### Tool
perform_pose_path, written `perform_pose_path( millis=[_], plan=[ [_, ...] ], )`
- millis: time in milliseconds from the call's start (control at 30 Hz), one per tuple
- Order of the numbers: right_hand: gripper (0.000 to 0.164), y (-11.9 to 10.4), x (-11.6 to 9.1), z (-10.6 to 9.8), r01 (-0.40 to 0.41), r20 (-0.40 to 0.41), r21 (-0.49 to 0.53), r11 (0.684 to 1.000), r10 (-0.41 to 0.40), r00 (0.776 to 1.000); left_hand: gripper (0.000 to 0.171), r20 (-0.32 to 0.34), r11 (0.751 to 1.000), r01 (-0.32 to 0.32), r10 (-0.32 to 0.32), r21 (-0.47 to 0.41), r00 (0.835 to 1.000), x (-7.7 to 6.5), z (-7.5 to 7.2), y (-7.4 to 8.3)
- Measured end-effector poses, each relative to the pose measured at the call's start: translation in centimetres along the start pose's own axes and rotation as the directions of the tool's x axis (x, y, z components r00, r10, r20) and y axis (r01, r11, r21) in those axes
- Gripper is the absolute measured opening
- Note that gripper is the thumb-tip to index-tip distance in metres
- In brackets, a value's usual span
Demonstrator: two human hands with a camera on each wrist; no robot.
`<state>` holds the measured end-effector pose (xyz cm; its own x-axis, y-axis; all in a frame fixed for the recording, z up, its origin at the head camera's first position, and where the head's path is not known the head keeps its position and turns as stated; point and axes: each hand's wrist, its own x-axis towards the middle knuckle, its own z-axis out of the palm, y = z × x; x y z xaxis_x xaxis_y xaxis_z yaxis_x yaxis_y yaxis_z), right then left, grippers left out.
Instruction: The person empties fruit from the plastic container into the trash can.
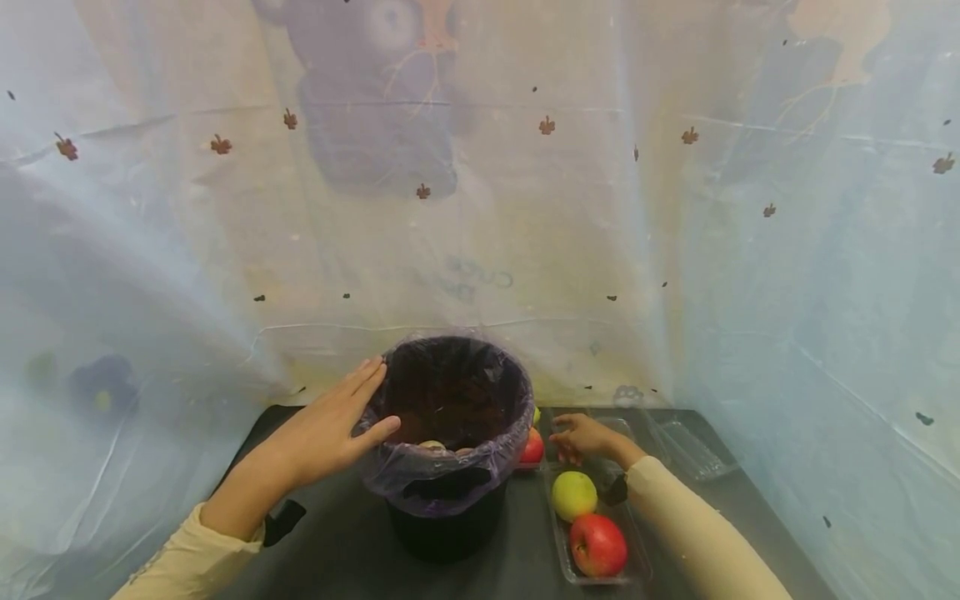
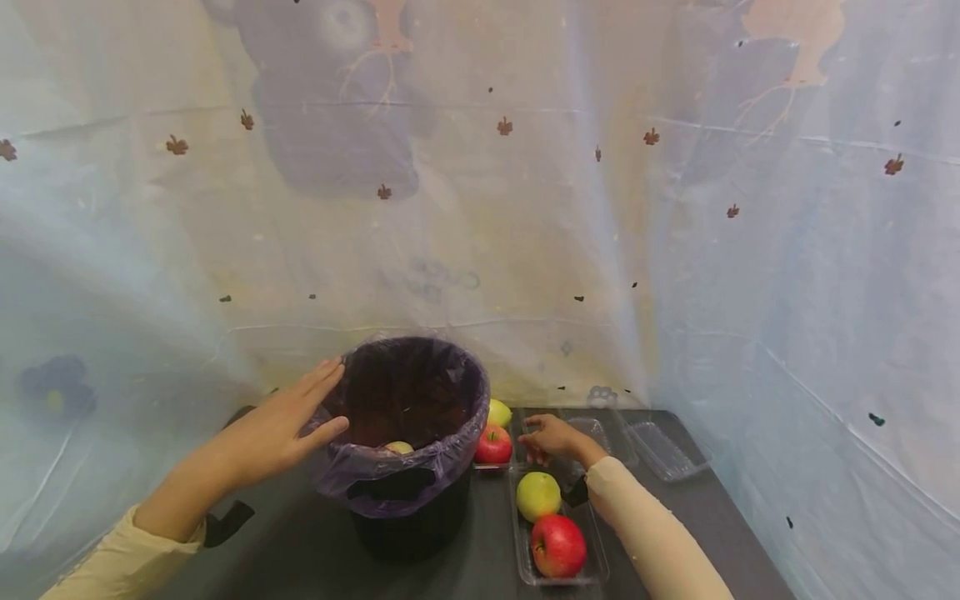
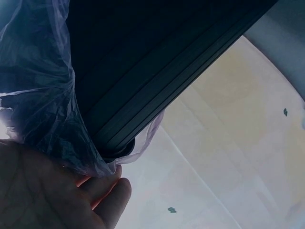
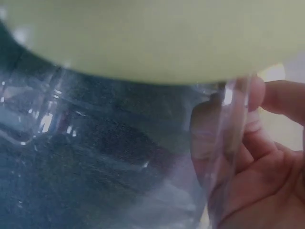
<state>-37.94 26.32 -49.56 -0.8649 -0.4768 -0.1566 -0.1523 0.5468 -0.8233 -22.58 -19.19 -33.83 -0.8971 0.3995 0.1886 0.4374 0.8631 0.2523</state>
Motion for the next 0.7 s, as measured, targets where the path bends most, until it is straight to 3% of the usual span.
perform_pose_path(
  millis=[233,700],
  plan=[
    [0.063,-0.02,-0.13,0.46,-0.002,-0.008,0.026,1.0,0.002,1.0,0.099,-0.002,1.0,-0.001,0.001,0.0,1.0,0.09,0.06,-0.14],
    [0.053,0.69,-0.32,0.75,0.099,-0.029,0.035,0.995,-0.098,0.995,0.098,-0.012,1.0,-0.003,0.003,-0.02,1.0,-0.1,-0.07,0.15]
  ],
)
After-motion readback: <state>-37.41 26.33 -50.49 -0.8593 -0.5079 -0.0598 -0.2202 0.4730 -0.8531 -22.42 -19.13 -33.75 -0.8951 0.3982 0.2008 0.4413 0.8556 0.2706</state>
